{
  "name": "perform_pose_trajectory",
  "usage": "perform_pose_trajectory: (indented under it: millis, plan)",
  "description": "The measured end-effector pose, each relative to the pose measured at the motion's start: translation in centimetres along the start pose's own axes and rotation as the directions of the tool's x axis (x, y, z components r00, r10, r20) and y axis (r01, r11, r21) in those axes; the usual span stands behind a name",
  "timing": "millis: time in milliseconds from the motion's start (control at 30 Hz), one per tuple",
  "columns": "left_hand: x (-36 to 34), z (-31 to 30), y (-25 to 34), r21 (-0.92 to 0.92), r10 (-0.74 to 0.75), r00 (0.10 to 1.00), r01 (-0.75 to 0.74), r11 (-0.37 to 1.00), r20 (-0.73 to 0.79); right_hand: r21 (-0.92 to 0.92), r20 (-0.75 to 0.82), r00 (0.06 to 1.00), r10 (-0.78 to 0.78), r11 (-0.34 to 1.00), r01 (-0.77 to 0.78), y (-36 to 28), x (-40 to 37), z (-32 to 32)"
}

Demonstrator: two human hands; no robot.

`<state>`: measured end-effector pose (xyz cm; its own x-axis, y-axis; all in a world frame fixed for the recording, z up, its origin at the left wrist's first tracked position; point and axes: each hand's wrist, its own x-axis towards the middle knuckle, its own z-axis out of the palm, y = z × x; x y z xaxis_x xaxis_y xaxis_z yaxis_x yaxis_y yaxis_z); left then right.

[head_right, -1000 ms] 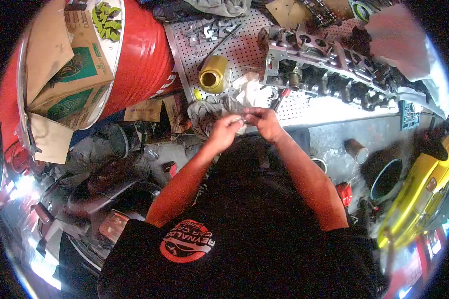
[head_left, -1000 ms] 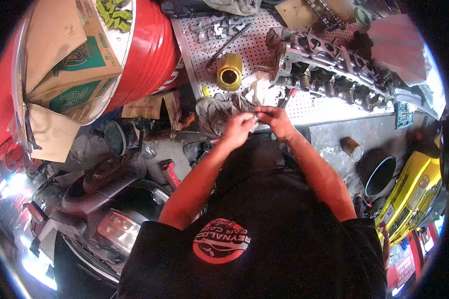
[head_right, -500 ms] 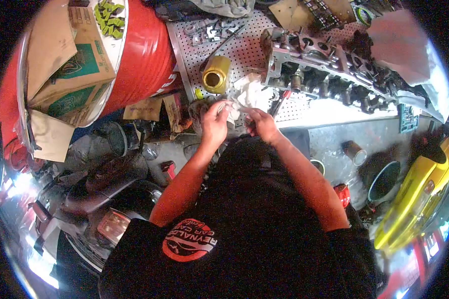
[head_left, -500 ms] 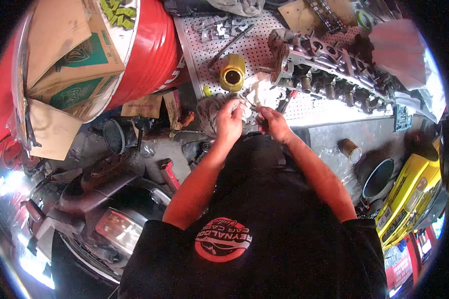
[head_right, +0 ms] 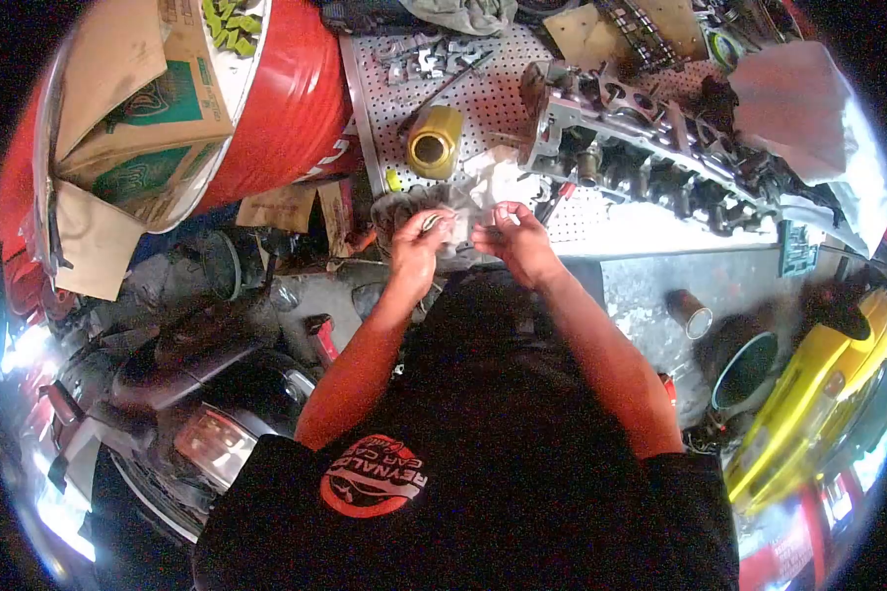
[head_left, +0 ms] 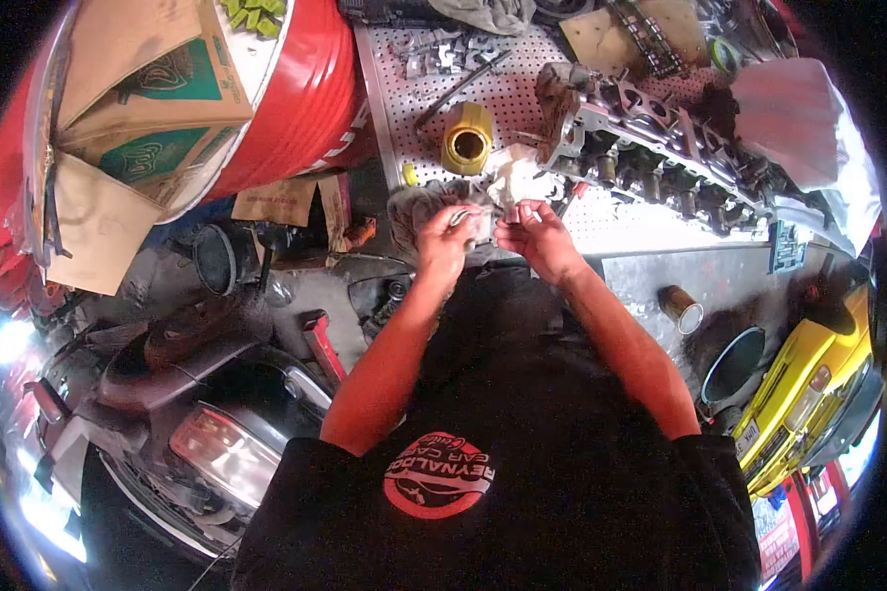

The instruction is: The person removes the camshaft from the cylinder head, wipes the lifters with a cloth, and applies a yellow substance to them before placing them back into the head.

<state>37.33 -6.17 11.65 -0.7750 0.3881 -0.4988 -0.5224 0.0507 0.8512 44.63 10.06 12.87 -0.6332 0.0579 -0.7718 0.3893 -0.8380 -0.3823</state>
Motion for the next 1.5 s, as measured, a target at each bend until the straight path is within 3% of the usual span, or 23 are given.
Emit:
perform_pose_trajectory:
  millis: [67, 100, 167, 200, 300, 333, 467, 600, 700, 767, 833, 867, 900, 967, 1000, 1067, 1100, 1167, 1233, 1300, 1333, 1433, 1500]
  plan:
    - [-1.0, 2.1, 2.2, -0.051, 0.010, 0.991, -0.004, 0.999, 0.134, -0.017, -0.039, 0.999, 0.014, 1.000, -0.015, 0.9, 0.6, 0.0]
    - [-1.0, 2.5, 1.6, 0.322, 0.094, 0.983, -0.141, 0.936, 0.155, 0.002, -0.007, 1.000, 0.021, 1.000, -0.021, 1.2, 1.3, 0.1]
    - [-0.2, 3.8, 0.8, 0.337, 0.372, 0.924, -0.380, 0.862, 0.092, 0.049, 0.050, 0.998, 0.030, 0.998, -0.032, 1.7, 1.9, 0.9]
    - [-0.2, 4.1, 0.7, 0.296, 0.211, 0.977, -0.212, 0.931, 0.034, -0.009, -0.008, 0.997, 0.077, 0.997, -0.077, 1.1, 1.2, 1.3]
    - [-1.0, 3.6, 3.1, 0.629, 0.582, 0.777, -0.581, 0.517, 0.239, 0.031, -0.032, 0.995, 0.090, 0.996, -0.089, 1.1, 1.2, 0.4]
    - [-1.5, 3.6, 3.4, 0.639, 0.612, 0.727, -0.637, 0.430, 0.312, 0.082, -0.062, 0.996, 0.068, 0.995, -0.063, 1.8, 1.8, -0.3]
    - [-2.3, 3.1, 3.1, 0.722, 0.536, 0.701, -0.655, 0.222, 0.471, -0.045, -0.103, 0.993, 0.057, 0.997, -0.061, 1.8, 1.3, -1.0]
    - [-1.4, 3.5, 1.3, 0.683, 0.342, 0.915, -0.389, 0.618, 0.211, -0.289, -0.103, 0.988, -0.112, 0.954, 0.078, 2.8, 1.6, -2.0]
    - [-0.9, 3.4, 1.3, 0.556, -0.030, 0.993, -0.038, 0.831, 0.112, -0.561, 0.029, 0.965, -0.262, 0.795, 0.233, 2.4, 2.1, -2.6]
    - [-1.1, 2.8, 1.3, -0.007, -0.135, 0.989, 0.136, 0.991, 0.057, -0.420, -0.022, 0.972, -0.232, 0.885, 0.202, 2.7, 2.8, -2.4]
    - [-1.0, 2.5, 1.1, -0.579, -0.245, 0.965, 0.250, 0.776, 0.087, -0.232, -0.115, 0.985, -0.126, 0.968, 0.096, 3.5, 4.0, -3.0]
    - [-1.1, 1.6, 1.3, -0.468, -0.191, 0.974, 0.226, 0.854, 0.122, -0.050, -0.099, 0.994, 0.040, 0.998, -0.045, 1.7, 1.9, -1.5]
    - [-1.9, 1.2, 2.6, -0.269, -0.159, 0.987, 0.144, 0.952, -0.034, 0.012, -0.002, 0.992, 0.125, 0.992, -0.125, 1.1, 1.7, -2.3]
    - [-1.8, -0.3, 2.7, -0.174, -0.150, 0.976, 0.122, 0.977, -0.160, 0.125, 0.215, 0.940, 0.265, 0.947, -0.296, -0.1, 1.3, -3.0]
    - [-2.0, -0.1, 3.3, -0.157, -0.153, 0.971, 0.124, 0.980, -0.183, 0.187, 0.231, 0.931, 0.284, 0.926, -0.329, -0.3, 1.1, -2.7]
    - [-2.0, 1.9, 2.7, 0.100, 0.126, 0.992, -0.122, 0.987, -0.031, 0.109, 0.130, 0.942, 0.310, 0.940, -0.325, -0.5, 0.8, -1.5]
    - [-1.8, 3.0, 2.6, 0.209, 0.251, 0.966, -0.260, 0.943, 0.068, 0.064, 0.080, 0.945, 0.316, 0.945, -0.322, -0.6, 0.9, -1.1]
    - [-2.1, 4.1, 2.7, 0.591, 0.346, 0.924, -0.373, 0.716, 0.165, -0.053, 0.050, 0.966, 0.255, 0.966, -0.253, 0.3, 1.8, -1.4]
    - [-1.1, 3.9, 2.4, 0.670, 0.449, 0.826, -0.548, 0.501, 0.340, -0.185, 0.050, 0.980, 0.195, 0.966, -0.183, 0.6, 2.0, -1.9]
    - [-0.5, 4.4, 2.4, 0.636, 0.517, 0.795, -0.583, 0.505, 0.318, -0.275, 0.034, 0.988, 0.149, 0.952, -0.134, 1.4, 2.5, -3.0]
    - [-0.7, 4.6, 2.4, 0.622, 0.547, 0.780, -0.597, 0.507, 0.303, -0.354, 0.041, 0.991, 0.126, 0.930, -0.103, 1.6, 2.8, -3.6]
    - [-0.8, 5.4, 0.9, 0.690, 0.456, 0.890, -0.340, 0.639, 0.017, -0.535, 0.044, 0.999, 0.010, 0.845, 0.015, 2.3, 3.8, -4.5]
    - [-0.4, 5.5, 0.5, 0.609, 0.193, 0.961, -0.034, 0.793, -0.197, -0.635, 0.060, 0.998, -0.028, 0.770, 0.059, 1.9, 3.5, -4.0]
